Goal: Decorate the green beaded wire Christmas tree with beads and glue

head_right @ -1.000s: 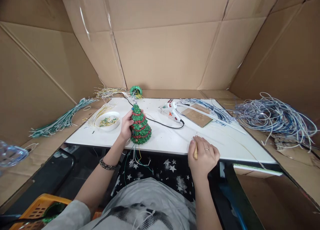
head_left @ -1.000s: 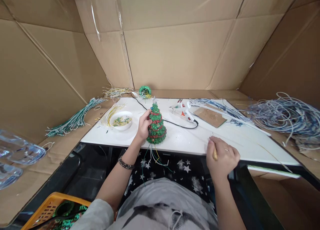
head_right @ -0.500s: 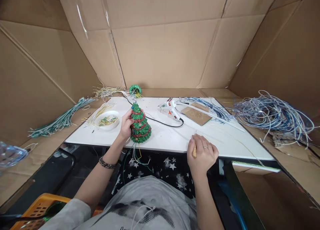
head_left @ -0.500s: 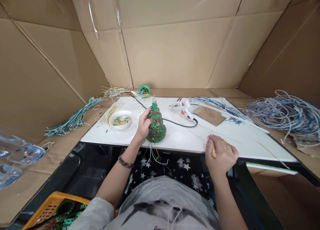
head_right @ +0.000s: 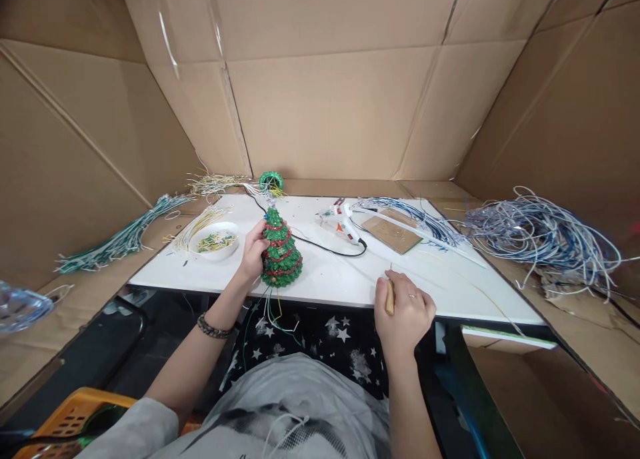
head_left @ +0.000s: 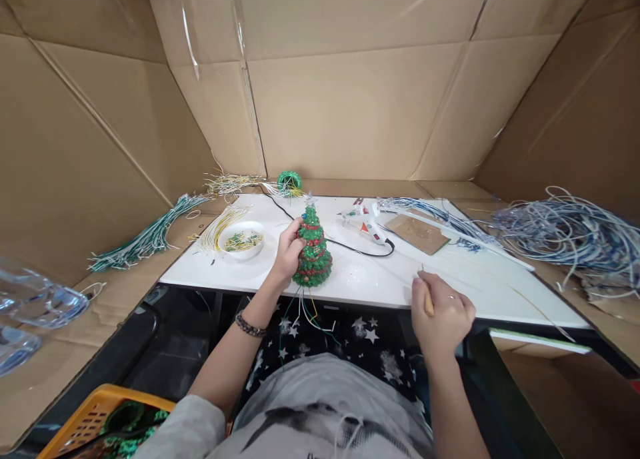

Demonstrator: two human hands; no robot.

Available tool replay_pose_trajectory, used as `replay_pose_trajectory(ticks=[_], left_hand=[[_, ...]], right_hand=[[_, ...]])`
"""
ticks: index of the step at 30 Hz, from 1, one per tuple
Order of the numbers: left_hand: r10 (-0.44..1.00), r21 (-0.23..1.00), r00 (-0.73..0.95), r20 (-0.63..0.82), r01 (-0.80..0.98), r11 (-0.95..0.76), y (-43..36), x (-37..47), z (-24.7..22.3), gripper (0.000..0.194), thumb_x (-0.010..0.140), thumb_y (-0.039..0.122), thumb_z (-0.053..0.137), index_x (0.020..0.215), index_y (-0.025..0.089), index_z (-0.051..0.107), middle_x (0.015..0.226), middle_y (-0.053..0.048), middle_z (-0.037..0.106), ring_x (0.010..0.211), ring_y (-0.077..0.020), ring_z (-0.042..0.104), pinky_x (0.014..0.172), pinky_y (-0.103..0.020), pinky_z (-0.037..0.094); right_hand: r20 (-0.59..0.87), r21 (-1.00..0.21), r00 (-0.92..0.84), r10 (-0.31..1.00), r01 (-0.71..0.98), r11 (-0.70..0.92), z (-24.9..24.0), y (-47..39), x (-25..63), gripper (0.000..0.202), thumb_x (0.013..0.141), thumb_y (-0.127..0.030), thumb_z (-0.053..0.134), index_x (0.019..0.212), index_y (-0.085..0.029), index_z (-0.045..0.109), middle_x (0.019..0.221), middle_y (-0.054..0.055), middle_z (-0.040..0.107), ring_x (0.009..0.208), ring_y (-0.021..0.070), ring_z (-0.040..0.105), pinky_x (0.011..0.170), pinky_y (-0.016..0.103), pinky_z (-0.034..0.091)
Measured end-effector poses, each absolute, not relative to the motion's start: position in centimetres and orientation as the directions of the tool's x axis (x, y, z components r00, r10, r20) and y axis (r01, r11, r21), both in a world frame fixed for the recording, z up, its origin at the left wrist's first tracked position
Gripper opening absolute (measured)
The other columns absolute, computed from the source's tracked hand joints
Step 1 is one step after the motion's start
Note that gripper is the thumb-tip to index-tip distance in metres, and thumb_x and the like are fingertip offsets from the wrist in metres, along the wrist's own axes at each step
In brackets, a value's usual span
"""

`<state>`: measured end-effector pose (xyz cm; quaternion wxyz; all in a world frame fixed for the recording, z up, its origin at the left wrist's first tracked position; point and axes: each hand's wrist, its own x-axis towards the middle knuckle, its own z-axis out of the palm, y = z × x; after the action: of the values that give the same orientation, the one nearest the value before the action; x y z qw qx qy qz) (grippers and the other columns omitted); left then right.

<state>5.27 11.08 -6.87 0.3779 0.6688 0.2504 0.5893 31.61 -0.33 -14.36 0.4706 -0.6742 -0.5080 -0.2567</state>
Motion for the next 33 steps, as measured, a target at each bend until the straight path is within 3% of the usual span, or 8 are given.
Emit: replay_pose_trajectory(ticks=[6, 11, 15, 19, 23, 26, 29, 33], left_hand=[[0.751, 0.766, 0.149, 0.643, -0.116, -0.633, 11.5, 5.1, -7.3, 0.039, 0.070, 0.029, 0.045, 0.102, 0.017, 0.065, 0.096, -0.006, 0.071, 0.090, -0.0259, 0.062, 0.083, -0.039, 0.048], [0.728, 0.747, 0.168, 0.664, -0.118, -0.654, 11.7, 5.1, -7.7, 0.045, 0.072, 0.031, 0.044, 0.109, 0.017, 0.065, 0.108, -0.010, 0.072, 0.103, -0.0298, 0.064, 0.092, -0.044, 0.048], [0.670, 0.677, 0.100, 0.736, -0.081, -0.732, 11.5, 5.4, -7.8, 0.051, 0.083, 0.039, 0.043, 0.128, 0.018, 0.056, 0.127, -0.014, 0.066, 0.119, -0.0300, 0.060, 0.101, -0.046, 0.047], [0.485, 0.468, -0.010, 0.875, 0.279, -0.839, 10.8, 6.1, -7.4, 0.044, 0.096, 0.039, 0.038, 0.132, 0.017, 0.051, 0.132, -0.017, 0.060, 0.124, -0.0276, 0.057, 0.102, -0.045, 0.046], [0.361, 0.260, -0.014, 0.933, 0.720, -0.644, 9.9, 6.3, -6.8, 0.029, 0.098, 0.030, 0.043, 0.119, 0.016, 0.056, 0.109, -0.015, 0.068, 0.101, -0.0254, 0.064, 0.086, -0.040, 0.049], [0.466, 0.247, 0.064, 0.883, 0.779, -0.576, 9.7, 5.4, -6.0, 0.024, 0.099, 0.027, 0.045, 0.117, 0.017, 0.057, 0.101, -0.010, 0.071, 0.088, -0.0215, 0.068, 0.078, -0.034, 0.049], [0.655, 0.351, 0.095, 0.750, 0.782, -0.515, 10.2, 3.4, -4.1, 0.027, 0.097, 0.028, 0.051, 0.123, 0.021, 0.055, 0.100, -0.005, 0.075, 0.088, -0.0199, 0.070, 0.080, -0.031, 0.050], [0.801, 0.295, -0.010, 0.598, 0.933, -0.208, 12.3, -1.5, -0.1, 0.022, 0.096, 0.027, 0.050, 0.111, 0.025, 0.065, 0.104, -0.004, 0.077, 0.098, -0.0237, 0.071, 0.086, -0.034, 0.050]], right_hand=[[0.658, -0.702, 0.545, 0.520, 0.694, 0.160, -12.0, -1.3, 30.6, 0.046, 0.099, -0.049, 0.042, 0.089, -0.017, 0.073, 0.088, 0.010, 0.077, 0.085, 0.0241, 0.071, 0.079, 0.033, 0.047], [0.762, -0.470, 0.368, 0.533, 0.880, 0.064, -11.7, -0.3, 31.8, 0.048, 0.095, -0.055, 0.045, 0.081, -0.017, 0.072, 0.081, 0.011, 0.076, 0.078, 0.0280, 0.072, 0.075, 0.037, 0.048], [0.699, -0.364, 0.320, 0.639, 0.929, -0.067, -12.4, 1.0, 34.1, 0.056, 0.094, -0.056, 0.037, 0.094, -0.014, 0.074, 0.092, 0.015, 0.078, 0.087, 0.0332, 0.073, 0.074, 0.041, 0.050], [0.564, -0.406, 0.391, 0.727, 0.898, -0.168, -12.1, 1.2, 34.6, 0.051, 0.089, -0.053, 0.044, 0.103, -0.014, 0.074, 0.101, 0.015, 0.078, 0.094, 0.0341, 0.073, 0.082, 0.045, 0.053], [0.465, -0.358, 0.441, 0.768, 0.887, -0.293, -11.1, 0.7, 33.6, 0.046, 0.088, -0.047, 0.053, 0.114, -0.014, 0.069, 0.111, 0.014, 0.075, 0.106, 0.0353, 0.070, 0.095, 0.050, 0.050], [0.453, -0.293, 0.427, 0.782, 0.900, -0.322, -10.8, 0.4, 32.9, 0.043, 0.090, -0.047, 0.053, 0.115, -0.015, 0.068, 0.121, 0.012, 0.072, 0.113, 0.0355, 0.066, 0.098, 0.051, 0.048], [0.481, -0.232, 0.384, 0.788, 0.923, -0.308, -10.8, 0.1, 32.6, 0.046, 0.092, -0.049, 0.049, 0.116, -0.015, 0.068, 0.128, 0.012, 0.069, 0.117, 0.0359, 0.064, 0.099, 0.050, 0.048], [0.503, -0.175, 0.323, 0.802, 0.946, -0.271, -11.1, -0.1, 32.6, 0.052, 0.094, -0.050, 0.044, 0.124, -0.012, 0.064, 0.129, 0.014, 0.068, 0.118, 0.0365, 0.064, 0.100, 0.051, 0.048]])
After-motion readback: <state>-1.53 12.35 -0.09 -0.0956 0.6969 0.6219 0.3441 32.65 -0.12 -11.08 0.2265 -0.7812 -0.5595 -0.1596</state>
